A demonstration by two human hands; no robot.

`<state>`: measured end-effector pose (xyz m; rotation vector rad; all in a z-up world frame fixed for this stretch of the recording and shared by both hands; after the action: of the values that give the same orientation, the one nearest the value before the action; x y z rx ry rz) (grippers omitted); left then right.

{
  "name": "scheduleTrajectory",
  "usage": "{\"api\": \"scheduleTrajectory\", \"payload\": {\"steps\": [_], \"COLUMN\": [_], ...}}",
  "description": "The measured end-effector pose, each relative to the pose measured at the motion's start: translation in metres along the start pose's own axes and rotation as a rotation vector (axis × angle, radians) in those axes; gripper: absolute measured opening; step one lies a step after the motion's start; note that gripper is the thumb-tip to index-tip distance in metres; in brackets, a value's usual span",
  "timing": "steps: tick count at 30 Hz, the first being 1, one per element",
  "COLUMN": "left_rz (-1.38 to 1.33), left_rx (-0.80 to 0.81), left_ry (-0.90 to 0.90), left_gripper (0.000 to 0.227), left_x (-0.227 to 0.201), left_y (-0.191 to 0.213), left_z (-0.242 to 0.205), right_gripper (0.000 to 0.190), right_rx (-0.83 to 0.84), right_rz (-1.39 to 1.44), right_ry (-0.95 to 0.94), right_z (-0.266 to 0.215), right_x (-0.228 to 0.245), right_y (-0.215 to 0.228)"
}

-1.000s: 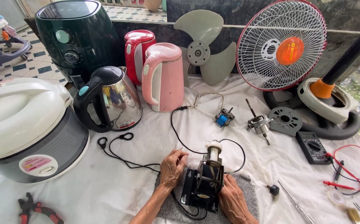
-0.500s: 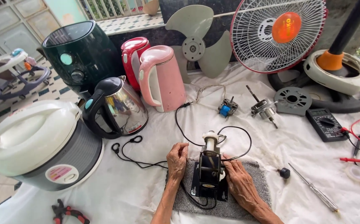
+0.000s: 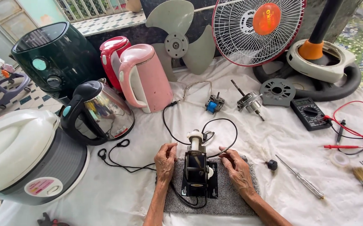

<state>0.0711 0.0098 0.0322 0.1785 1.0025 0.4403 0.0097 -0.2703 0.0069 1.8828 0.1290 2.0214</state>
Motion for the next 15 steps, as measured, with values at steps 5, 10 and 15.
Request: {"api": "scheduleTrajectory", "payload": {"steps": [5, 10, 15], "left_rz": [-0.006, -0.065, -0.12], "left_rx": [-0.002, -0.049, -0.135], "left_ry": [0.036, 0.119, 0.162], "left_gripper": [0.016, 0.016, 0.017], "left_x": [-0.004, 0.002, 0.02], "left_y": [0.001, 0.003, 0.005], "left_z": [0.0, 0.0, -0.002], "right_gripper": [0.05, 0.06, 0.074], "right_rx": [-0.029, -0.074, -0.115], "right_rz": [0.246, 0.325, 0.263], "right_ry": [-0.21, -0.216, -0.174], "right_z": [-0.002, -0.001, -0.004], "right_x": [0.0, -0.001, 0.014], "right_y": [0.007, 0.009, 0.013]}}
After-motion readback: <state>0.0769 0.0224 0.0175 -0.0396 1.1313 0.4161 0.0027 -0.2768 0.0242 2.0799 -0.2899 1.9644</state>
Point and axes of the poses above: each hand's wrist, its own z-axis towards the middle knuckle, its own y-axis out of the back of the hand, x = y × z, the point moved 7 cm from there along z, towards the middle knuckle, and after that the axes turned 11 degrees about -y, right-handed, at the moved point
